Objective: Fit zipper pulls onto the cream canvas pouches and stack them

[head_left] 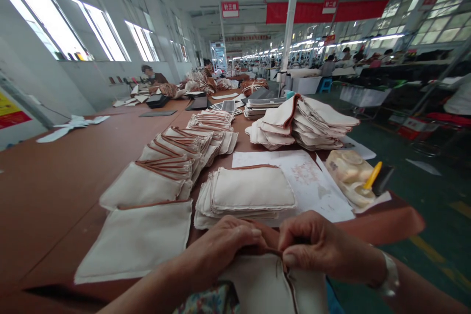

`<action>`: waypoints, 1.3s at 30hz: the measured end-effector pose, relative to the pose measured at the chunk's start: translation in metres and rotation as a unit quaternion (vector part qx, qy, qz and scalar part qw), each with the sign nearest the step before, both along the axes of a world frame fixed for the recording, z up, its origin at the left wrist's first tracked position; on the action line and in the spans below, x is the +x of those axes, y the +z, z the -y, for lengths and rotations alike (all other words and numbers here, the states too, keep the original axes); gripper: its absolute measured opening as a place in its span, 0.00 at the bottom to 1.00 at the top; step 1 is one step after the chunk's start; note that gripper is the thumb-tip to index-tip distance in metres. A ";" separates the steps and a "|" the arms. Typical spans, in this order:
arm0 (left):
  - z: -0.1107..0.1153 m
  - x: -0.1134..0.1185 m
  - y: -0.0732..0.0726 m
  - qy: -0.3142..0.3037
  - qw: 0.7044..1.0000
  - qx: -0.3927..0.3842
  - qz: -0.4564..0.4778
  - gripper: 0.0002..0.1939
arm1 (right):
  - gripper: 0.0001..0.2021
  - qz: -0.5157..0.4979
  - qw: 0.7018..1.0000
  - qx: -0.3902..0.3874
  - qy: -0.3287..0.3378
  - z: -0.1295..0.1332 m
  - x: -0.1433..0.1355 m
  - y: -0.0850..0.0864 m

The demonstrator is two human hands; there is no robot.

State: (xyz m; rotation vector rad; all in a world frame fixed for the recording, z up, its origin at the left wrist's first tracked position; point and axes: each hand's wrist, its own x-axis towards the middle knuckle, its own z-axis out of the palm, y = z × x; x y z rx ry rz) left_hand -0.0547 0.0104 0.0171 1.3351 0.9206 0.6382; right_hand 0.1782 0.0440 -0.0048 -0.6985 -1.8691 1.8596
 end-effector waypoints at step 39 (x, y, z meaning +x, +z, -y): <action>0.008 0.013 -0.005 0.012 0.869 0.450 -0.207 0.12 | 0.17 -0.079 0.987 -0.131 -0.052 0.005 -0.003 -0.024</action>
